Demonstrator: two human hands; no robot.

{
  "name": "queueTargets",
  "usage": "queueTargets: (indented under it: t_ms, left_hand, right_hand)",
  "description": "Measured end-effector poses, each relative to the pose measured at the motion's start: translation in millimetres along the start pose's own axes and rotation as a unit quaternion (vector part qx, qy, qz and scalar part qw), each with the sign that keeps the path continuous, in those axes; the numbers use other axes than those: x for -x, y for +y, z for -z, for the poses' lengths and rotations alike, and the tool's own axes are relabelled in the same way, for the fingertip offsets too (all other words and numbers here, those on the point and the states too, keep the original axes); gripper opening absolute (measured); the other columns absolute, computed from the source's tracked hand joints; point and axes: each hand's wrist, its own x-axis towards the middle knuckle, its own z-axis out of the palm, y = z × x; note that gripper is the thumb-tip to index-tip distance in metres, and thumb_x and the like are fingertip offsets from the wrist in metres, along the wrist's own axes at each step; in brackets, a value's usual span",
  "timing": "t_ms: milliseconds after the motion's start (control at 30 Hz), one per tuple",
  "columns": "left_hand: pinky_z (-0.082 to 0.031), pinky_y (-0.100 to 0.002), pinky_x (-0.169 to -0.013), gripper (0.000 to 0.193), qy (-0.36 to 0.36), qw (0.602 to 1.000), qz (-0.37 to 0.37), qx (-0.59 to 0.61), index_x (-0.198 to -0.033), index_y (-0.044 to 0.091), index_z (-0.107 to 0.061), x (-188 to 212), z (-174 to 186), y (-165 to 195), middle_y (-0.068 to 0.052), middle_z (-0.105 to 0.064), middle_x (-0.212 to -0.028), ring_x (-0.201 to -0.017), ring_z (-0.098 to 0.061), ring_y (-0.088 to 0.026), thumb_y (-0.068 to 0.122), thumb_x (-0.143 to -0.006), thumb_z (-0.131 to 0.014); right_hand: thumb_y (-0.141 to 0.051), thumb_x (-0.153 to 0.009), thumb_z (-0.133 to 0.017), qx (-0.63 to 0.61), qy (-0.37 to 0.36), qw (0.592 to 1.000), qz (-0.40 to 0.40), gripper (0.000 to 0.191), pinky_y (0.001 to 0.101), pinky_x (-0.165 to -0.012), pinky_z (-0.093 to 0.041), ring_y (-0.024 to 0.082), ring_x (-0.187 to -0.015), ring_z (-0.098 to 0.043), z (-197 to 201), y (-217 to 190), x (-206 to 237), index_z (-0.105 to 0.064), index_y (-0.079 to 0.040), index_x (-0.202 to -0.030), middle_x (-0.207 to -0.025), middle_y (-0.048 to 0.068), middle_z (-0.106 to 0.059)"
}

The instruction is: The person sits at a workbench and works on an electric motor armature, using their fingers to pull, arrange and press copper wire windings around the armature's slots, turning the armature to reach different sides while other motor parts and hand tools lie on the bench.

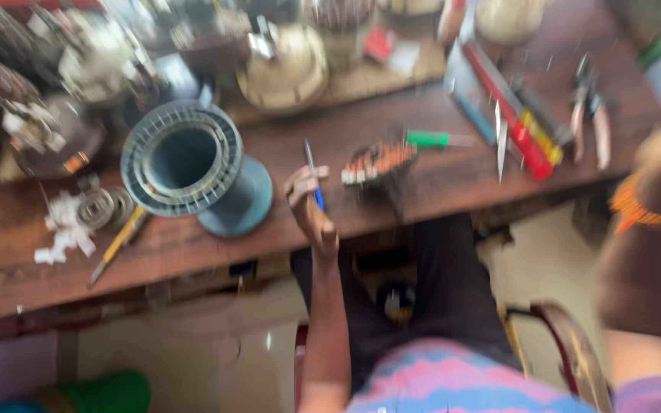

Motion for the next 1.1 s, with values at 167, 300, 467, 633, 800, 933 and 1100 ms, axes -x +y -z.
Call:
queueTargets:
  t_ms: [167,300,467,633,800,933,1100]
  left_hand:
    - [-0.043,-0.05,-0.114,0.067,-0.058,0.996,0.048,0.038,-0.139,0.015,-0.042,15.2,1.7,-3.0,-0.014,-0.054,-0.131,-0.127,-0.055,-0.027,0.068,-0.098,-0.052]
    - [-0.037,-0.046,-0.121,0.066,-0.116,0.992,0.023,-0.033,-0.145,0.02,-0.042,15.0,-5.8,-4.9,-0.008,-0.064,-0.134,-0.133,-0.048,-0.025,0.067,-0.099,-0.052]
    - [-0.04,-0.043,-0.118,0.063,-0.18,0.978,-0.005,-0.108,-0.144,0.018,-0.045,8.8,-16.7,-3.6,-0.008,-0.063,-0.138,-0.131,-0.051,-0.025,0.059,-0.099,-0.063]
    - [-0.038,-0.044,-0.118,0.063,-0.245,0.963,0.008,-0.115,-0.144,0.016,-0.047,5.3,-20.8,0.0,-0.008,-0.06,-0.141,-0.132,-0.051,-0.027,0.054,-0.098,-0.067]
    - [-0.04,-0.045,-0.119,0.062,-0.26,0.961,0.027,-0.085,-0.142,0.015,-0.05,-3.5,-26.7,1.3,-0.008,-0.062,-0.14,-0.133,-0.051,-0.029,0.05,-0.096,-0.071]
    - [-0.047,-0.041,-0.113,0.057,-0.237,0.966,0.026,-0.102,-0.138,0.014,-0.055,-6.3,-39.7,-0.1,-0.006,-0.065,-0.135,-0.128,-0.056,-0.026,0.034,-0.093,-0.083]
    - [-0.055,-0.038,-0.097,0.046,-0.227,0.963,0.007,-0.147,-0.12,0.012,-0.068,-5.2,-54.0,-5.6,-0.005,-0.068,-0.12,-0.114,-0.062,-0.025,0.016,-0.081,-0.091]
  right_hand:
    - [-0.006,-0.114,-0.055,-0.152,-0.032,0.966,-0.205,0.016,0.0288,-0.088,-0.057,0.014,-0.095,-0.069,-87.0,59.3,122.4,-0.069,0.002,-0.115,-0.108,0.008,-0.073]
    - [-0.005,-0.111,-0.056,-0.17,0.03,0.959,-0.227,0.014,0.03,-0.093,-0.059,0.014,-0.099,-0.068,-125.0,66.4,158.7,-0.069,0.001,-0.109,-0.106,0.007,-0.071]
    - [0.001,-0.106,-0.057,-0.157,-0.034,0.971,-0.176,0.013,0.0316,-0.105,-0.05,0.018,-0.12,-0.061,-150.8,53.2,165.0,-0.069,0.003,-0.109,-0.125,0.009,-0.063]
    - [-0.005,-0.105,-0.065,-0.138,-0.067,0.97,-0.188,0.012,0.0341,-0.106,-0.046,0.021,-0.123,-0.055,-162.1,46.9,164.9,-0.07,0.002,-0.113,-0.124,0.009,-0.056]
    - [-0.014,-0.096,-0.081,-0.041,-0.122,0.976,-0.176,0.024,0.0377,-0.105,-0.042,0.024,-0.117,-0.048,-162.6,37.9,156.6,-0.073,-0.001,-0.115,-0.114,0.009,-0.051]
    - [-0.01,-0.094,-0.081,-0.045,-0.108,0.981,-0.153,0.02,0.0391,-0.107,-0.042,0.025,-0.119,-0.047,-167.3,37.3,157.6,-0.075,-0.003,-0.111,-0.119,0.009,-0.053]
    - [-0.011,-0.109,-0.065,-0.176,-0.127,0.936,-0.277,0.011,0.0275,-0.083,-0.049,0.011,-0.09,-0.059,-153.1,54.3,161.5,-0.067,-0.001,-0.105,-0.095,0.0,-0.065]
